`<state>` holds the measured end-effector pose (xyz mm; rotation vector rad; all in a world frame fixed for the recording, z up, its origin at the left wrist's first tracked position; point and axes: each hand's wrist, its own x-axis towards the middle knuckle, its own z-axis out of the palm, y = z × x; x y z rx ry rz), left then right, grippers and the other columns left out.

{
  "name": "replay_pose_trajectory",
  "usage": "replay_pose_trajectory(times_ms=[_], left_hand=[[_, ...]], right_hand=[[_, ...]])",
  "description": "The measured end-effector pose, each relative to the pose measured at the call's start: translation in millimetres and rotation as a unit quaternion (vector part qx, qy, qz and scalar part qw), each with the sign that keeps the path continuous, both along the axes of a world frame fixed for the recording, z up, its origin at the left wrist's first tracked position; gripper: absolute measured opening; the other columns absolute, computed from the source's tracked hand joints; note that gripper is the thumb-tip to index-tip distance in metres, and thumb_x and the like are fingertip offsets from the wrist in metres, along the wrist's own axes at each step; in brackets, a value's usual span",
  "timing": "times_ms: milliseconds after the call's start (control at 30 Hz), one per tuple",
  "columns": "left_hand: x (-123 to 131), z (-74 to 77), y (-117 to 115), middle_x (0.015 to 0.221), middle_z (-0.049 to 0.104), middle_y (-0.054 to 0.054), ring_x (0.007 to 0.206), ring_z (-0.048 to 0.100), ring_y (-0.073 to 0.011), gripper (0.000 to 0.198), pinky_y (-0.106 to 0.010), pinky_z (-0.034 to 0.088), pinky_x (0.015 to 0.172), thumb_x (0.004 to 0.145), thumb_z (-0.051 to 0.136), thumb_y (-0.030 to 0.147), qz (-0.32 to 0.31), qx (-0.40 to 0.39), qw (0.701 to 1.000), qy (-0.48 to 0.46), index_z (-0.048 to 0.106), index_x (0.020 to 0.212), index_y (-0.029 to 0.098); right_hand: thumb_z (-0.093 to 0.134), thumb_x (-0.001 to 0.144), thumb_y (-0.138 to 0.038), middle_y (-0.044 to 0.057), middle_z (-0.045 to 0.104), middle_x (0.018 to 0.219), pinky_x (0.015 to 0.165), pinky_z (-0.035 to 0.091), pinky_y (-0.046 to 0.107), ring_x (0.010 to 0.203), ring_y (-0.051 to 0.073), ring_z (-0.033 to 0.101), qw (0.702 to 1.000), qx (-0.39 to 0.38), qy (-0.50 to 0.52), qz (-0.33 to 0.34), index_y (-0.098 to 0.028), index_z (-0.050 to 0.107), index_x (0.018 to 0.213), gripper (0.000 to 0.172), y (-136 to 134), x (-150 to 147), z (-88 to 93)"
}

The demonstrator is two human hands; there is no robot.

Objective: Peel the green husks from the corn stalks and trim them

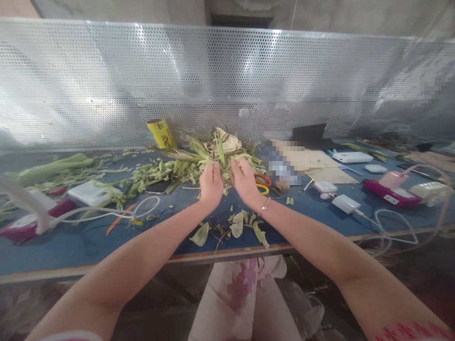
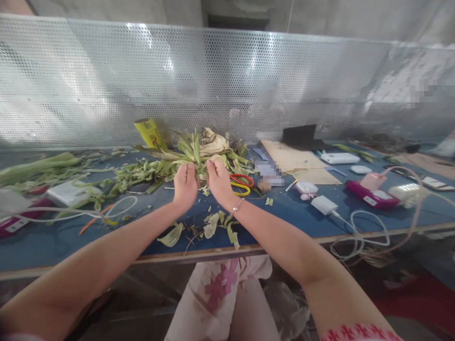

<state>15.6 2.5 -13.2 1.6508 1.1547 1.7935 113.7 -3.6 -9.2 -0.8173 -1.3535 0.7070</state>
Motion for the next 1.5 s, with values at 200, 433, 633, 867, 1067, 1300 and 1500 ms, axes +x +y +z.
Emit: replay_pose_trajectory(times_ms=[200, 433, 633, 867, 1067, 1300, 1500], left_hand=[[2, 3.8, -4, 0.049, 0.030, 0.006, 0.037, 0.034, -0.0057, 0.033, -0.020, 0.029, 0.038, 0.087, 0.035, 0.043, -0.033, -0.036, 0.998, -0.037, 0.031, 0.063, 0.020], [1, 8.0, -5, 0.047, 0.033, 0.006, 0.039, 0.035, -0.0057, 0.031, -0.020, 0.030, 0.041, 0.086, 0.039, 0.040, -0.026, -0.045, 0.998, -0.026, 0.033, 0.063, 0.020], [-3, 11.6, -7, 0.043, 0.037, 0.005, 0.040, 0.035, -0.0062, 0.035, -0.021, 0.027, 0.042, 0.083, 0.045, 0.041, -0.052, -0.062, 0.996, -0.022, 0.037, 0.058, 0.019], [-8, 2.9, 5, 0.041, 0.039, 0.003, 0.039, 0.029, -0.0048, 0.037, -0.021, 0.019, 0.041, 0.072, 0.057, 0.041, -0.205, -0.135, 0.968, -0.048, 0.045, 0.049, 0.015], [-7, 12.5, -1, 0.046, 0.049, 0.001, 0.040, 0.032, -0.0030, 0.024, -0.020, 0.018, 0.042, 0.059, 0.067, 0.030, -0.276, -0.194, 0.929, -0.154, 0.052, 0.052, 0.012], [-13, 11.5, 4, 0.050, 0.055, -0.001, 0.041, 0.038, -0.0040, 0.020, -0.020, 0.024, 0.041, 0.058, 0.069, 0.028, -0.303, -0.219, 0.918, -0.135, 0.056, 0.058, 0.012], [-14, 13.9, 1, 0.057, 0.060, -0.001, 0.043, 0.046, -0.0068, 0.024, -0.021, 0.031, 0.043, 0.062, 0.067, 0.031, -0.298, -0.223, 0.924, -0.086, 0.052, 0.069, 0.014]], right_hand=[[0.040, 0.086, -0.044, -0.006, 0.027, 0.055, 0.042, 0.029, 0.022, 0.043, 0.007, 0.031, 0.999, -0.015, 0.023, 0.020, -0.022, 0.029, 0.067, 0.031, -1, 1, 3.3], [0.038, 0.086, -0.045, -0.006, 0.027, 0.055, 0.042, 0.030, 0.022, 0.043, 0.008, 0.032, 0.999, -0.040, 0.012, 0.021, -0.023, 0.027, 0.068, 0.031, -2, 1, 5.8], [0.038, 0.086, -0.046, -0.005, 0.027, 0.057, 0.042, 0.030, 0.023, 0.044, 0.008, 0.032, 0.999, -0.036, -0.004, 0.019, -0.023, 0.028, 0.069, 0.030, -2, 6, 4.4], [0.037, 0.087, -0.043, -0.005, 0.035, 0.052, 0.048, 0.032, 0.024, 0.047, 0.010, 0.037, 0.998, -0.002, -0.061, 0.007, -0.023, 0.033, 0.069, 0.028, 0, 17, 2.7], [0.039, 0.086, -0.043, -0.006, 0.034, 0.052, 0.046, 0.032, 0.023, 0.045, 0.009, 0.036, 0.999, -0.023, -0.042, 0.021, -0.022, 0.033, 0.069, 0.028, 3, 16, 2.1], [0.043, 0.083, -0.041, -0.007, 0.034, 0.052, 0.040, 0.028, 0.021, 0.041, 0.007, 0.033, 0.997, -0.057, -0.026, 0.054, -0.022, 0.035, 0.068, 0.026, 8, 18, 2.9], [0.044, 0.083, -0.041, -0.007, 0.036, 0.049, 0.042, 0.029, 0.022, 0.041, 0.008, 0.035, 0.993, -0.028, -0.091, 0.070, -0.022, 0.040, 0.071, 0.023, 11, 24, 3.5]])
